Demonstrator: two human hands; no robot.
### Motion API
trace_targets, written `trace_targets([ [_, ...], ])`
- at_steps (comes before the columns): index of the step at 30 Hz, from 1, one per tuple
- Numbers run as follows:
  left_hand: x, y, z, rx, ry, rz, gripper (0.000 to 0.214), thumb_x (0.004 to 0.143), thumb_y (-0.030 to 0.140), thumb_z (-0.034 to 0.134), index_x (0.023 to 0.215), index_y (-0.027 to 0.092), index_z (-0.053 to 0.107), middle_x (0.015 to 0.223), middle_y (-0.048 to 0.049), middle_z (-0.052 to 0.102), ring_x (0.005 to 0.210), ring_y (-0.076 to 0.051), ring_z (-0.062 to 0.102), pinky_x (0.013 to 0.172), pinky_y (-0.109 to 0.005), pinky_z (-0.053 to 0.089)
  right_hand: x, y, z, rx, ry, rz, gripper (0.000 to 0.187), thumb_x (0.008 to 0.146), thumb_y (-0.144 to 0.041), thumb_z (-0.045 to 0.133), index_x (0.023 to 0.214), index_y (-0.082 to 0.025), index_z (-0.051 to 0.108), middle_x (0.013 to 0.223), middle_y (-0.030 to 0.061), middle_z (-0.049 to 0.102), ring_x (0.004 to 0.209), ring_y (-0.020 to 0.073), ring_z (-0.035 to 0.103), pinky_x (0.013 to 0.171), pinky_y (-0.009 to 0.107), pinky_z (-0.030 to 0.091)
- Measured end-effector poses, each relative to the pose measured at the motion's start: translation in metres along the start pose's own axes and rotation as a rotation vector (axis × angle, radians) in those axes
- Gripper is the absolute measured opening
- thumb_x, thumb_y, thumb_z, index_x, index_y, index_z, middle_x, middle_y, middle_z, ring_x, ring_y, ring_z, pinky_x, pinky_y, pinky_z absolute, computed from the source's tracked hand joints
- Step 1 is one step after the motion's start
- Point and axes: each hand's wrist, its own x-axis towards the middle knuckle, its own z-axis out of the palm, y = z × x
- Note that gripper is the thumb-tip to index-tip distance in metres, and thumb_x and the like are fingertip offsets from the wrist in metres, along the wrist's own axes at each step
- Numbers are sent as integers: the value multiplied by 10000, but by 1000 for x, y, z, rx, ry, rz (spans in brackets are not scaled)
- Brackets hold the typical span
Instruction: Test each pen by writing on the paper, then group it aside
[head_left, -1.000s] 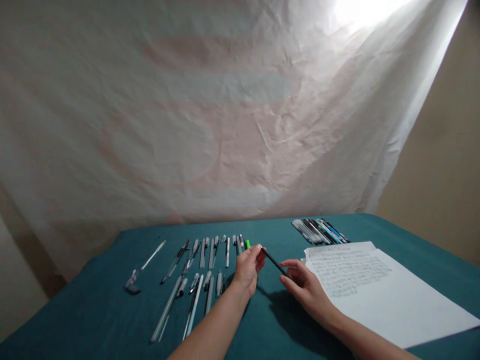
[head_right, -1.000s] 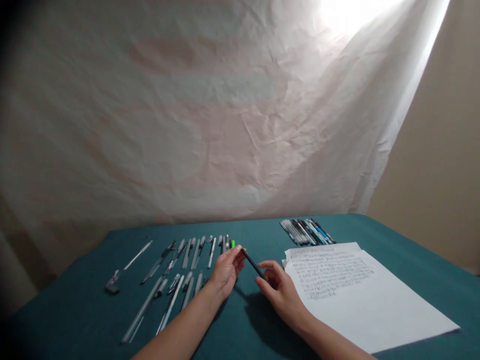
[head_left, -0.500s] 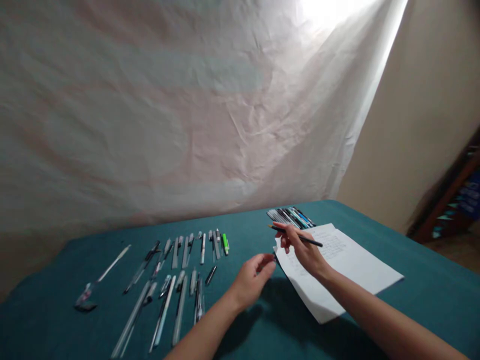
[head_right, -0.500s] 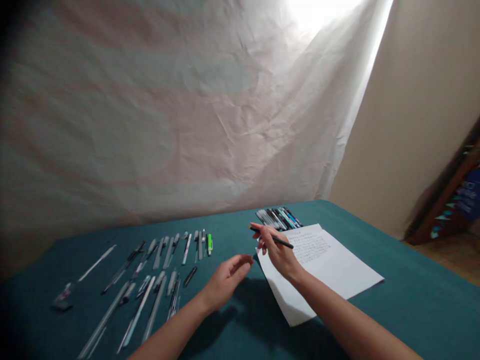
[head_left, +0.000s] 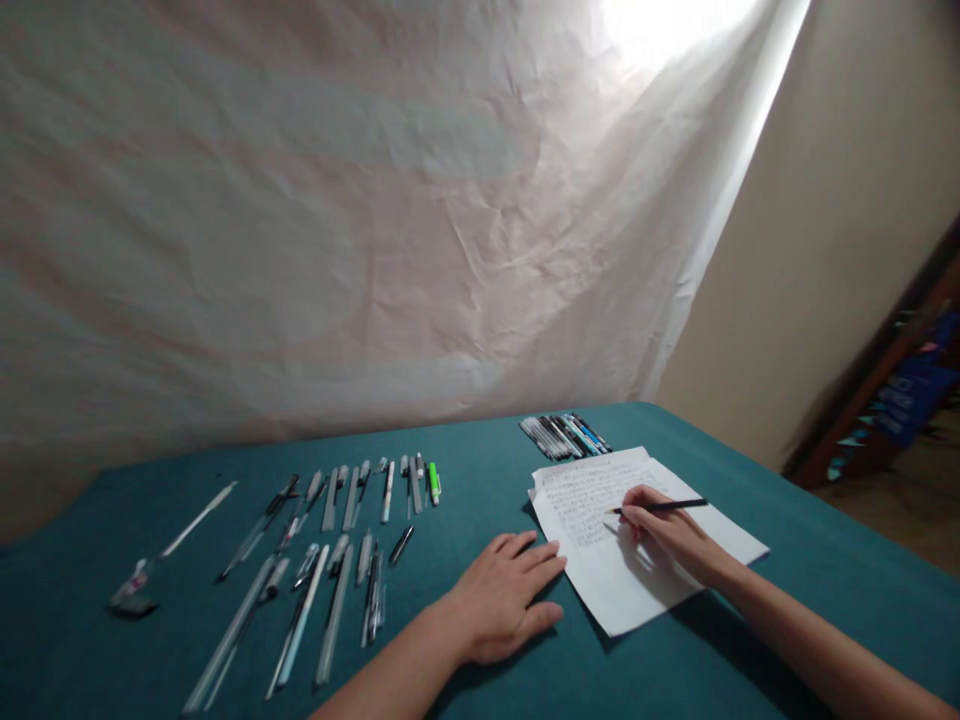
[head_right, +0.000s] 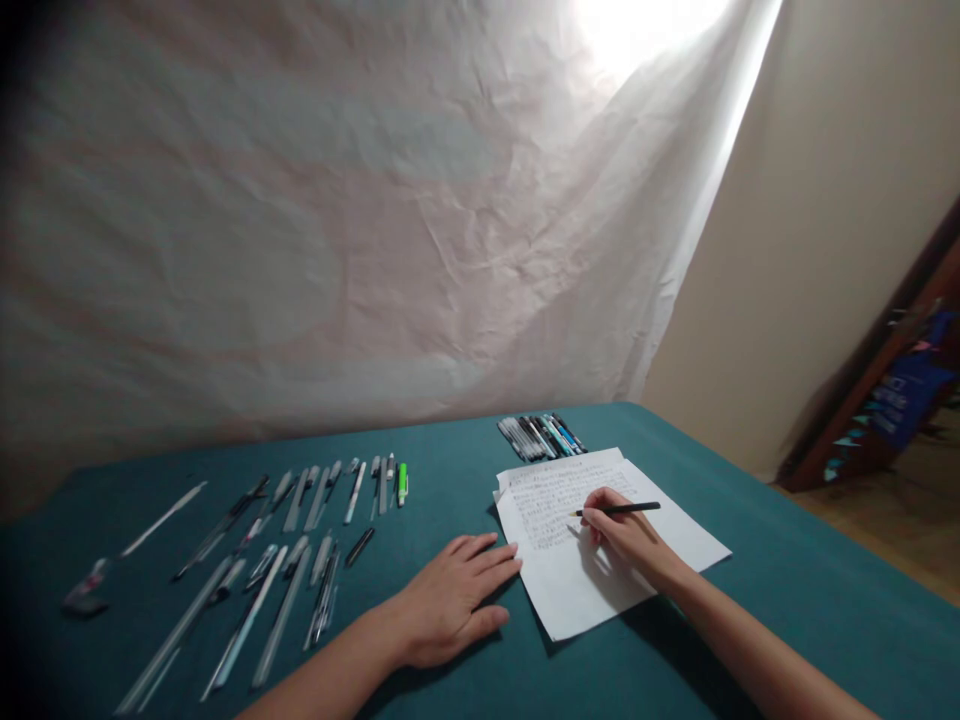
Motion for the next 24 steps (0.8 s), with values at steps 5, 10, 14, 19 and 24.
trace_targets([
  [5,3,-3,3,32,-17,25,505,864,546,251,1323,340,297,1403,4,317,1273,-275,256,1000,-479,227,-3,10,-4,-133,49,-55,56,759,-243,499,770,-197,528,599,-30,537,568,135,509,568,253,402],
  [10,4,-5,5,47,0,35,499,862,552,246,1309,346,322,1399,5,326,1268,-275,264,991,-474,236,-5,15,-2,-212,65,-62,112,780,-290,490,726,-197,521,555,-28,529,521,134,499,530,252,388],
  [14,3,-5,6,63,8,40,503,861,555,243,1305,337,332,1389,-2,344,1263,-273,273,985,-466,244,-6,20,0,-272,107,-112,219,815,-335,446,640,-203,459,513,-37,470,491,125,447,499,248,358],
  [19,2,-5,6,74,9,40,497,865,547,240,1304,335,335,1387,-2,346,1262,-267,273,986,-457,242,-7,21,1,-324,139,-150,227,824,-336,425,641,-202,443,544,-32,468,525,125,443,528,250,357],
  [24,3,-6,6,70,8,38,496,866,548,231,1300,335,341,1390,-1,339,1264,-268,266,987,-457,234,-6,20,0,-323,142,-123,224,822,-339,419,645,-203,434,536,-36,454,505,121,426,504,247,347],
])
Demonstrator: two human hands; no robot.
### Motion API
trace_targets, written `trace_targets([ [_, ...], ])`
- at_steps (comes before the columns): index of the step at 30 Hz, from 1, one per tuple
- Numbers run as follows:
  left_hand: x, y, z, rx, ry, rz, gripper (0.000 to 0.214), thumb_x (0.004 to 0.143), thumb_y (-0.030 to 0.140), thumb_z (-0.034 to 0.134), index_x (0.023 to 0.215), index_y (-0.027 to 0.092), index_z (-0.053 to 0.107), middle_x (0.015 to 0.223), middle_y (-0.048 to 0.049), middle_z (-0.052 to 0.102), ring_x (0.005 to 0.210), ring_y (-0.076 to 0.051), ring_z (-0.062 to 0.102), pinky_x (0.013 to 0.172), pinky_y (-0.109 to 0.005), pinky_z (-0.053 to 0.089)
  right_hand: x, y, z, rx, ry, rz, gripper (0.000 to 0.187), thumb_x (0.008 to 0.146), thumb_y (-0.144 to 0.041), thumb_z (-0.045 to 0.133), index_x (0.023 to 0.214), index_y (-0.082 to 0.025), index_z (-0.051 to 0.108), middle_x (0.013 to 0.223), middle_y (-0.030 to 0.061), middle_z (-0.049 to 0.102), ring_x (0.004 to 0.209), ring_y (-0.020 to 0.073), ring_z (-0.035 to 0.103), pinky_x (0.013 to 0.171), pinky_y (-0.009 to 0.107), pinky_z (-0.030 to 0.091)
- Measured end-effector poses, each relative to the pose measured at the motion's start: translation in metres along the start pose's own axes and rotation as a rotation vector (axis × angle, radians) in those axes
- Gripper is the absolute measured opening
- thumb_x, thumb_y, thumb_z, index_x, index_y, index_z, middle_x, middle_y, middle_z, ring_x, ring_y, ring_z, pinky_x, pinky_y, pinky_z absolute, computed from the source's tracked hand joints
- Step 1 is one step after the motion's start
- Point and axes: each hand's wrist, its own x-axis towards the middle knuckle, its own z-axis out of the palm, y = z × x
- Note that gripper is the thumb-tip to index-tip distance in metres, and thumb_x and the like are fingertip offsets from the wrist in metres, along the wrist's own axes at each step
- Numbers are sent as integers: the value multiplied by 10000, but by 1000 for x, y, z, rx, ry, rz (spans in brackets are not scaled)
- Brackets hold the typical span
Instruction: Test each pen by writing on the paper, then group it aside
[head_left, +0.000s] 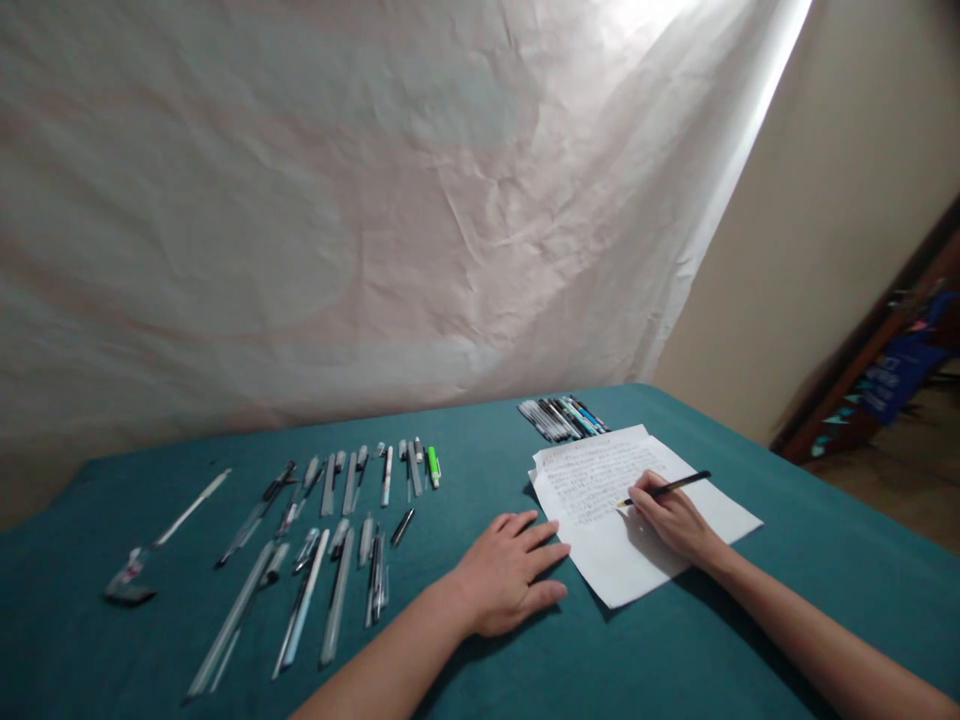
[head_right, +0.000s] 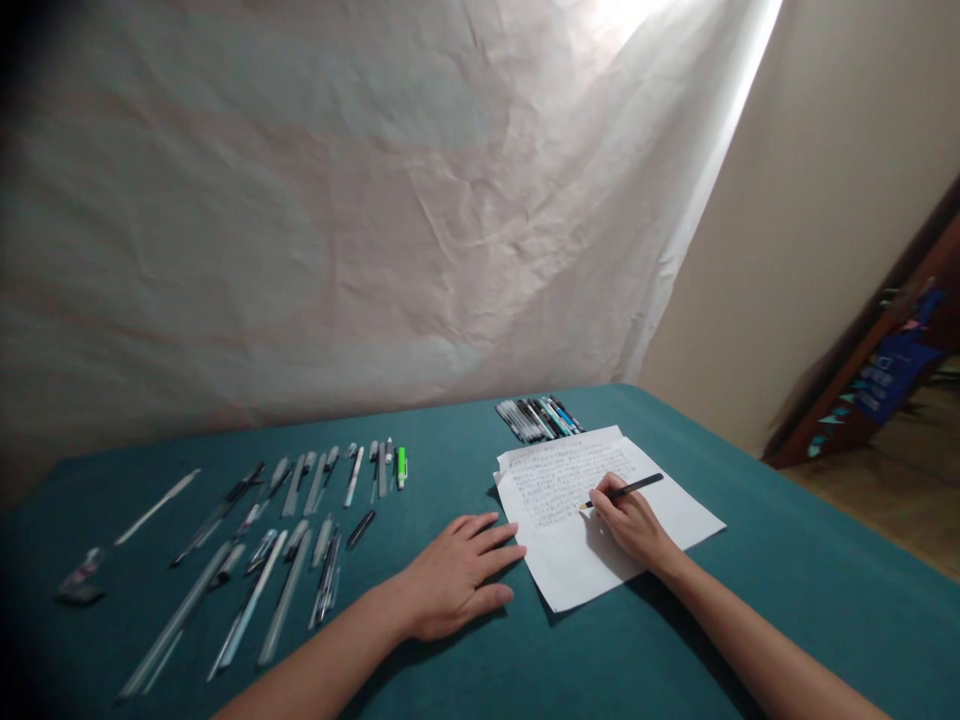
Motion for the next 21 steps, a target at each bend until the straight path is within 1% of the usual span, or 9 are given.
trace_targets([
  [6,1,-1,0,-4,-5,-6,501,863,557,226,1301,341,335,1395,4,332,1268,-267,258,990,-458,224,-1,1,2,7,12,-42,214,819,-325,431,645,-202,437,549,-33,451,524,124,428,522,252,350],
  [12,1,-1,2,-1,1,-1,503,861,555,233,1301,336,342,1390,1,340,1262,-270,267,984,-453,226,-2,1,3,27,3,-13,216,814,-347,446,653,-204,446,535,-27,455,512,128,421,498,256,340],
  [17,0,0,2,13,-4,-4,503,865,549,232,1305,330,338,1392,-3,335,1262,-266,263,984,-450,220,-2,0,3,32,17,-38,201,805,-325,452,645,-204,457,541,-23,464,523,130,424,518,263,350],
  [21,0,0,2,14,0,1,497,865,545,241,1302,330,342,1391,-3,338,1260,-268,266,982,-447,223,-3,-2,2,46,9,-24,202,798,-321,449,633,-203,457,520,-27,462,504,128,419,501,259,345],
])
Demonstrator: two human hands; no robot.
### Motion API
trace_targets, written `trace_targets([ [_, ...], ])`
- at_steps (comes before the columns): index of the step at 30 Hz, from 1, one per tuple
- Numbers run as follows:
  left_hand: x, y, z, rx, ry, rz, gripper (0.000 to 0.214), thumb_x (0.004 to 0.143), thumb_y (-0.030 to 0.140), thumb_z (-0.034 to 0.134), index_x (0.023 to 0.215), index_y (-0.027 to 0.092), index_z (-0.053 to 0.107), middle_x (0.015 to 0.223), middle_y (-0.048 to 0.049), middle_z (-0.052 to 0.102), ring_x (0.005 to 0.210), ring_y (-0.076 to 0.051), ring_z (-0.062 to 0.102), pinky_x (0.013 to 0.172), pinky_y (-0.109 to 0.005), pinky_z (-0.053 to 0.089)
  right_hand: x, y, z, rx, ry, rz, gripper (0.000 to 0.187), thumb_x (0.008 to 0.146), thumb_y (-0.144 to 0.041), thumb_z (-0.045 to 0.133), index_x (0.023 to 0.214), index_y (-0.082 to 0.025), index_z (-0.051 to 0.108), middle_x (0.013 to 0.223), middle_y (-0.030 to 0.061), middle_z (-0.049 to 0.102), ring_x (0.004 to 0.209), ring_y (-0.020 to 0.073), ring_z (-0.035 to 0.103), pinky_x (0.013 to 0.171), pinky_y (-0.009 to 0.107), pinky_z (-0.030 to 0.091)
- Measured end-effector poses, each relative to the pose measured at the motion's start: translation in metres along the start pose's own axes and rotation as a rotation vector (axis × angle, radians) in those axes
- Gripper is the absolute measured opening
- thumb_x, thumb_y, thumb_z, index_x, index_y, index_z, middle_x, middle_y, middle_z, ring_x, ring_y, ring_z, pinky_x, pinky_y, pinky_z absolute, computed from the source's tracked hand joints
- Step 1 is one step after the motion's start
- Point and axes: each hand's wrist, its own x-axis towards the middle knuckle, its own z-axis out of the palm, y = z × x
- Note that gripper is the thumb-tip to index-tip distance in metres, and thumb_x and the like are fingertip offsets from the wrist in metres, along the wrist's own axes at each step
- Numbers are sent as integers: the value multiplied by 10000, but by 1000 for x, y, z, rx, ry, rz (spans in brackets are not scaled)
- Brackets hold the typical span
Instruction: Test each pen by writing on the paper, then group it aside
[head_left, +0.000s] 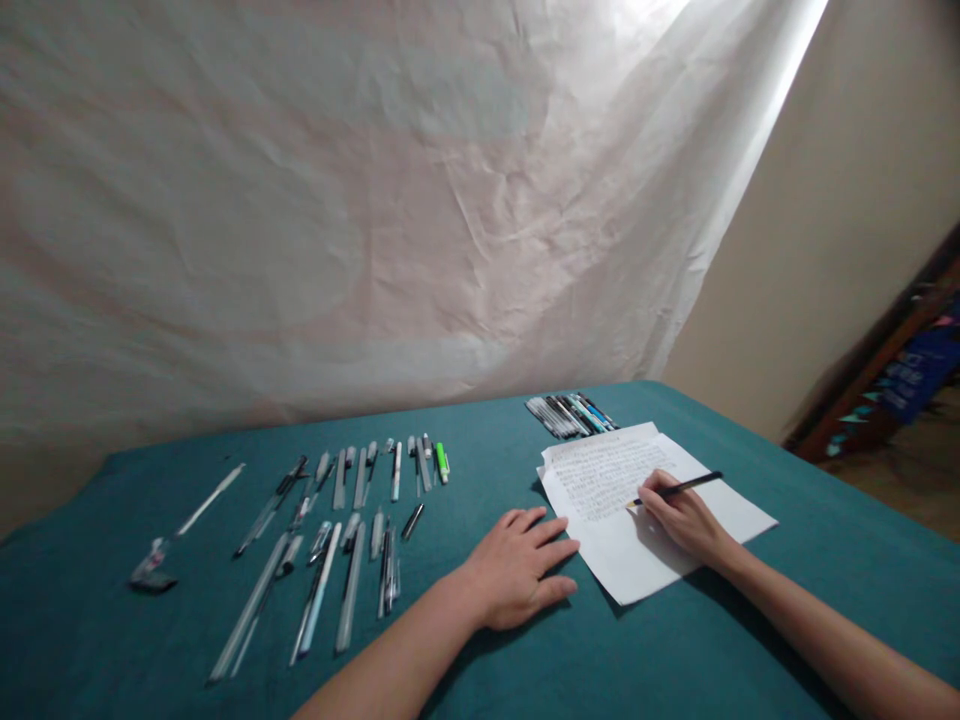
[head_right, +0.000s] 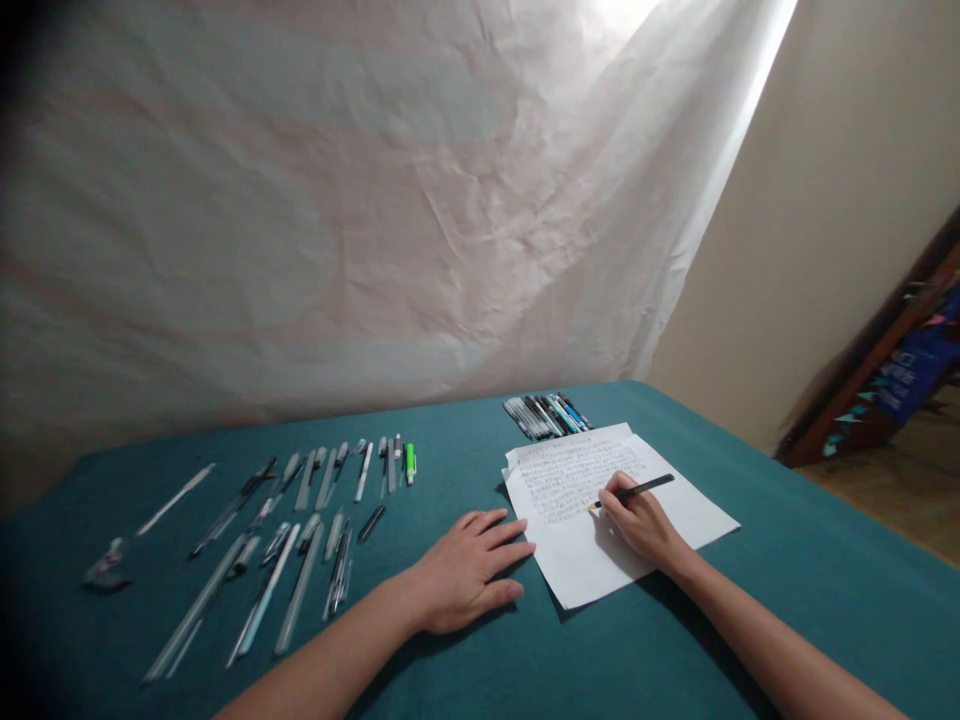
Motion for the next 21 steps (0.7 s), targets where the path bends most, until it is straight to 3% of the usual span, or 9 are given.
trace_targets([
  [12,0,0,0,-17,0,-3,502,861,554,239,1298,329,343,1392,-2,336,1264,-268,262,985,-452,225,2,-1,-1,1,-6,20,208,774,-338,465,614,-205,462,513,-27,464,495,126,423,493,255,350],
  [21,0,0,0,-7,-8,0,504,862,552,237,1301,327,340,1392,-8,336,1265,-273,259,981,-455,226,1,7,-2,191,42,206,274,791,-432,452,641,-202,450,461,-58,424,418,101,392,431,231,325],
])
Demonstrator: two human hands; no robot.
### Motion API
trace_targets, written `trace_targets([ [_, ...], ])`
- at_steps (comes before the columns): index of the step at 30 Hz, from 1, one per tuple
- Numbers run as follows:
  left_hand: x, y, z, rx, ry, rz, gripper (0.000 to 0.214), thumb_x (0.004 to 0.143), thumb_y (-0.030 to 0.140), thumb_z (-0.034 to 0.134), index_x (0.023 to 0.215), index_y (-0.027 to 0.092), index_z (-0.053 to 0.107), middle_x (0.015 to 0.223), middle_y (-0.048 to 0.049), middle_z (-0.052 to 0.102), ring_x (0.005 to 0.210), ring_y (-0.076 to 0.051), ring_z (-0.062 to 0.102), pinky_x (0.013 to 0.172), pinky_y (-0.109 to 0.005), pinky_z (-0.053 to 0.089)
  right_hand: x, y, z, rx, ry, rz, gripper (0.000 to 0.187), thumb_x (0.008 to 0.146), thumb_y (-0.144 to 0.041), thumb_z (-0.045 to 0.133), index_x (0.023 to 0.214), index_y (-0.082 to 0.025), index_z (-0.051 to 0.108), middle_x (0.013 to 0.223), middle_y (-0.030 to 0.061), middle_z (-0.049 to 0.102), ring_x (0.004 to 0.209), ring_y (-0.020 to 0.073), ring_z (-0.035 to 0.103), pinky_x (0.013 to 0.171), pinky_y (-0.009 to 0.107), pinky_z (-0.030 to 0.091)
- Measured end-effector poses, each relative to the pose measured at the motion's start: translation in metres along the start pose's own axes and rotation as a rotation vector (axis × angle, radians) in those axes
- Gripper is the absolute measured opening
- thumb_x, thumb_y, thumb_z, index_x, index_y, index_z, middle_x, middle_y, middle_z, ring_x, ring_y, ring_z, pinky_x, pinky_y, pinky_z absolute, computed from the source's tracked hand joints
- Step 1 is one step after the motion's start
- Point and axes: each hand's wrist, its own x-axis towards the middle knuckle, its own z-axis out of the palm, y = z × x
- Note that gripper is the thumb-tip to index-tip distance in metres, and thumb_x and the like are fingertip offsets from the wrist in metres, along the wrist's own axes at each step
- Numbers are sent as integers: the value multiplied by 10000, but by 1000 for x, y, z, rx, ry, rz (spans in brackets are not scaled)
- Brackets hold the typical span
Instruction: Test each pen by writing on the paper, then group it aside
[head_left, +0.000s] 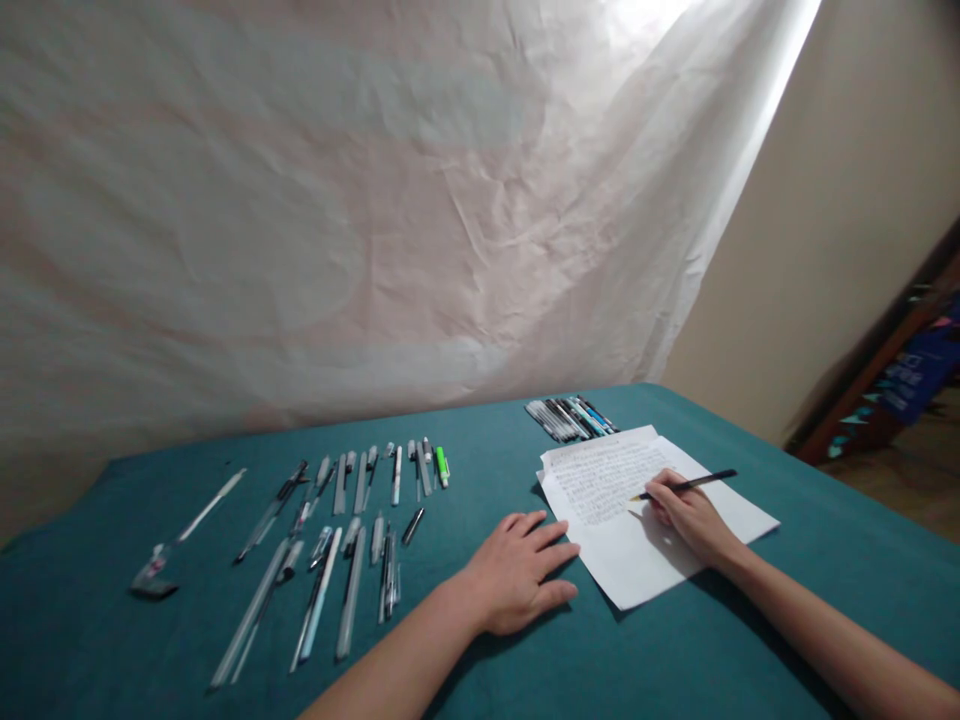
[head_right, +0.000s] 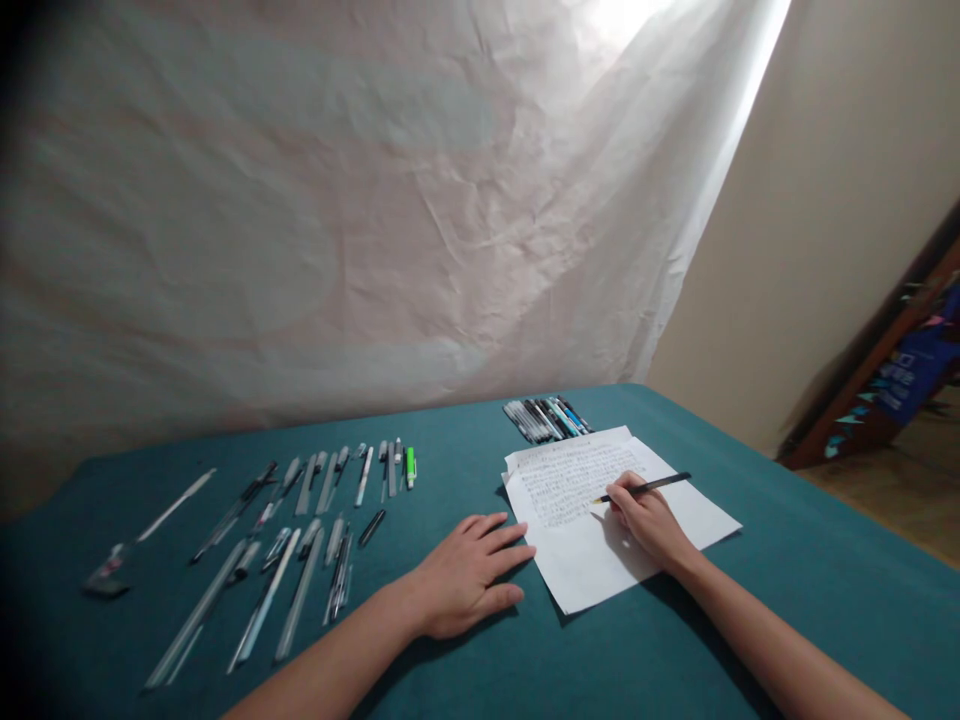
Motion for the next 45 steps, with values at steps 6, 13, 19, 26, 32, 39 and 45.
trace_targets([
  [6,-4,2,-3,49,46,-30,538,844,570,285,1307,301,323,1379,-20,355,1250,-267,287,981,-436,244,-2,0,0,-57,-13,-54,252,786,-451,500,739,-204,502,493,-43,469,437,116,430,442,244,350],
  [13,-7,2,-11,110,77,-64,510,853,527,321,1305,291,310,1393,-20,328,1243,-258,294,968,-425,266,0,-4,2,-86,-134,-66,275,747,-441,530,897,-210,541,702,21,580,579,172,532,500,278,420],
  [19,-7,2,-2,67,51,-28,510,850,543,304,1296,298,331,1380,-14,355,1231,-267,314,965,-440,267,0,-3,0,-147,-62,-95,269,801,-429,448,662,-202,486,538,-20,496,508,138,471,532,271,392],
  [26,-5,2,-4,36,43,-36,497,858,532,300,1305,315,322,1379,-11,355,1236,-268,306,974,-446,250,-1,-5,-3,-101,-65,-107,257,805,-388,439,624,-206,439,519,-42,461,492,122,439,523,253,368],
  [32,-2,2,-4,39,31,-40,492,861,528,298,1303,314,330,1383,-9,350,1245,-270,291,979,-446,245,-1,-5,-4,-114,-63,-150,227,802,-343,440,627,-200,453,517,-42,457,489,117,429,511,246,358],
  [39,-2,2,-3,55,45,-33,483,861,517,311,1296,309,347,1379,-10,356,1236,-262,303,975,-431,247,-1,-5,-4,-177,-42,-195,212,789,-332,447,634,-191,478,536,-33,464,513,119,439,533,245,365],
  [45,-1,2,1,64,59,-26,479,861,505,327,1294,302,353,1374,-16,363,1233,-258,307,968,-418,247,-2,-3,-5,-173,-52,-162,210,794,-344,441,661,-186,477,536,-31,466,501,117,437,508,236,366],
])
